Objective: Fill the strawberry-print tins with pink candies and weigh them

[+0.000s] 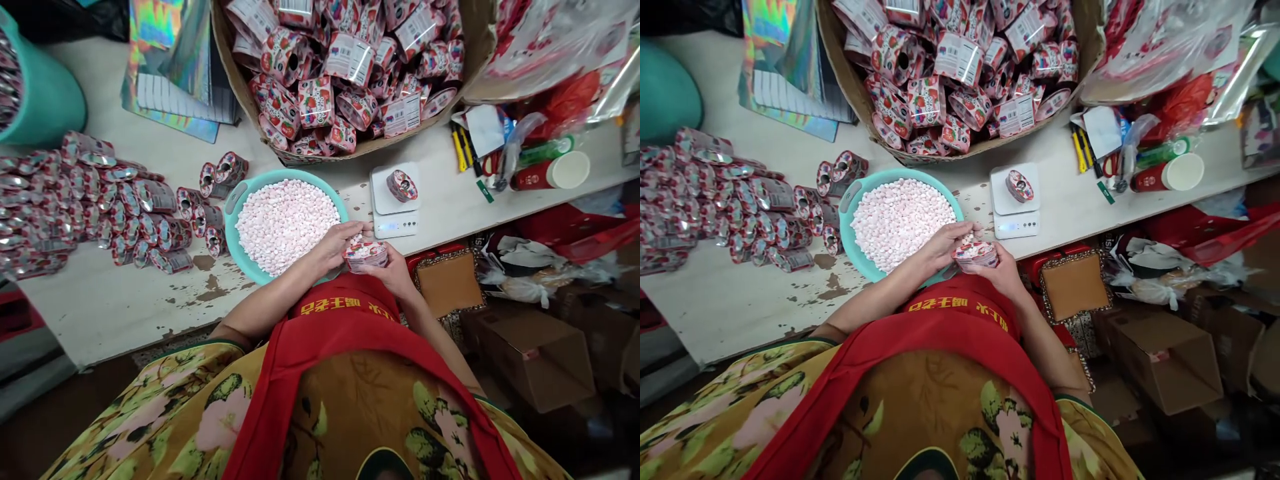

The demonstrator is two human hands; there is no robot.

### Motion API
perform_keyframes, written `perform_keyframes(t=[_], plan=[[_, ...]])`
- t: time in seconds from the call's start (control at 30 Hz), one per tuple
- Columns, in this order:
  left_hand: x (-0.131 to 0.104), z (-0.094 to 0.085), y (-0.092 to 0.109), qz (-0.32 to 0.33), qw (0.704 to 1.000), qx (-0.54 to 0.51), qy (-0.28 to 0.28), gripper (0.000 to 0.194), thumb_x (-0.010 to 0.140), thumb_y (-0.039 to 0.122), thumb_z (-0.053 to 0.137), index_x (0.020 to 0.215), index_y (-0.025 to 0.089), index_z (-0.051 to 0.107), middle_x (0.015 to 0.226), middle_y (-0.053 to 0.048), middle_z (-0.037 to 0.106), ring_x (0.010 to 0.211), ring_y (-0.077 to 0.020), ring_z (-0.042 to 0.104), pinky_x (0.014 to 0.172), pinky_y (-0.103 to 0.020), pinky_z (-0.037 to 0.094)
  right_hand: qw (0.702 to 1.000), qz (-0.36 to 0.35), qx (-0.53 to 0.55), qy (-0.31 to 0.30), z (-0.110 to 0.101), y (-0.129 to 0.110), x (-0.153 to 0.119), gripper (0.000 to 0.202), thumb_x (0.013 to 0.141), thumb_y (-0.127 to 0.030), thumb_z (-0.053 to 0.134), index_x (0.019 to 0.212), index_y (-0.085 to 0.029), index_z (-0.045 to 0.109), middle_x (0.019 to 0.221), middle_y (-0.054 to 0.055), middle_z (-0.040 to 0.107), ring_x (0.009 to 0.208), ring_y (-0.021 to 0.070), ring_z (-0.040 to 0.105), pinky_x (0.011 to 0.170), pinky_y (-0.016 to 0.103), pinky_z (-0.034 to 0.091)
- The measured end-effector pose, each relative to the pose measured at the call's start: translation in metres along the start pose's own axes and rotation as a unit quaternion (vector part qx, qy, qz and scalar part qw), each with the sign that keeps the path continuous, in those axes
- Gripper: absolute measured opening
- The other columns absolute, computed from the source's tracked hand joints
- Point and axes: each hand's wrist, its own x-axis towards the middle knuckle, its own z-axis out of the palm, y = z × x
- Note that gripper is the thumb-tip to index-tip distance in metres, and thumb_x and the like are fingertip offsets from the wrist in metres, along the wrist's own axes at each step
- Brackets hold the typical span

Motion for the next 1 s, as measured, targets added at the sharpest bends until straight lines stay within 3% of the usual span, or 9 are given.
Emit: perform_keyframes(t=[0.2,0.33,0.47,0.6,0.7,0.8,0.87,0.93,1.0], plan=[[-0.010,-0.009,0.014,0.044,0.996,0.074,-0.020,0.028,0.088,0.036,0.076,0.083,0.010,0.068,0.061,0.001,0.057,0.040,-0.0044,0.042,0.037,-0.017,0.024,0.998,-0.033,0.057,0.009,-0.004,0.013,-0.008,0.065,0.044,-0.039,0.100,0.097,-0.024,0.065,0.098,0.001,0.072,0.092,0.0195,0.067,0.086,0.032,0.055],[-0.004,-0.009,0.024,0.058,0.991,0.118,-0.002,0.031,0.088,0.037,0.076,0.081,0.008,0.067,0.066,0.000,0.057,0.041,-0.0029,0.040,0.037,-0.017,0.019,0.997,-0.017,0.061,0.040,-0.019,0.020,-0.014,0.063,0.046,-0.038,0.099,0.096,-0.024,0.063,0.093,0.000,0.073,0.088,0.0198,0.068,0.085,0.034,0.057],[0.016,0.002,0.033,0.057,0.984,0.170,-0.019,0.019,0.085,0.025,0.076,0.089,0.009,0.066,0.064,0.002,0.053,0.041,-0.0027,0.035,0.039,-0.017,0.012,0.994,-0.011,0.062,0.087,-0.039,0.030,-0.017,0.063,0.049,-0.036,0.098,0.099,-0.023,0.062,0.098,0.001,0.075,0.089,0.0195,0.070,0.086,0.033,0.057],[0.054,0.023,0.037,0.083,0.956,0.282,0.015,0.020,0.085,0.022,0.074,0.079,0.015,0.057,0.056,0.006,0.046,0.043,-0.0051,0.029,0.044,-0.019,0.014,0.990,-0.007,0.067,0.127,-0.054,0.039,-0.016,0.063,0.049,-0.039,0.097,0.099,-0.022,0.061,0.097,0.003,0.076,0.088,0.0206,0.071,0.086,0.035,0.058],[0.091,0.045,0.040,0.157,0.883,0.442,0.009,0.022,0.083,0.025,0.077,0.074,0.016,0.058,0.058,0.005,0.047,0.052,-0.0082,0.036,0.052,-0.021,0.024,0.986,-0.019,0.084,0.143,-0.059,0.045,-0.012,0.062,0.051,-0.038,0.097,0.099,-0.022,0.061,0.100,0.004,0.076,0.091,0.0216,0.072,0.090,0.037,0.059],[0.126,0.066,0.043,0.244,0.758,0.605,-0.002,0.016,0.083,0.026,0.076,0.076,0.017,0.065,0.066,0.002,0.055,0.065,-0.0135,0.046,0.063,-0.025,0.030,0.984,-0.028,0.105,0.143,-0.063,0.049,-0.007,0.061,0.053,-0.037,0.097,0.101,-0.021,0.063,0.103,0.005,0.077,0.093,0.0224,0.073,0.092,0.039,0.059],[0.142,0.076,0.044,0.256,0.684,0.683,0.004,0.013,0.082,0.028,0.077,0.082,0.019,0.068,0.072,0.000,0.060,0.072,-0.0172,0.051,0.066,-0.027,0.030,0.982,-0.031,0.110,0.149,-0.066,0.050,-0.004,0.060,0.054,-0.038,0.097,0.100,-0.021,0.063,0.102,0.005,0.078,0.093,0.0230,0.073,0.092,0.039,0.059],[0.151,0.081,0.043,0.239,0.640,0.730,0.015,0.018,0.082,0.033,0.080,0.091,0.022,0.070,0.077,-0.002,0.064,0.078,-0.0206,0.056,0.068,-0.028,0.030,0.980,-0.034,0.111,0.160,-0.070,0.051,-0.002,0.059,0.054,-0.039,0.096,0.100,-0.021,0.064,0.102,0.005,0.078,0.093,0.0229,0.073,0.091,0.038,0.060],[0.155,0.082,0.042,0.228,0.624,0.747,0.022,0.028,0.081,0.038,0.082,0.101,0.023,0.069,0.082,-0.003,0.067,0.082,-0.0232,0.059,0.069,-0.028,0.032,0.978,-0.036,0.113,0.172,-0.074,0.052,-0.001,0.059,0.055,-0.039,0.096,0.100,-0.021,0.064,0.102,0.005,0.078,0.092,0.0226,0.073,0.091,0.038,0.059]])
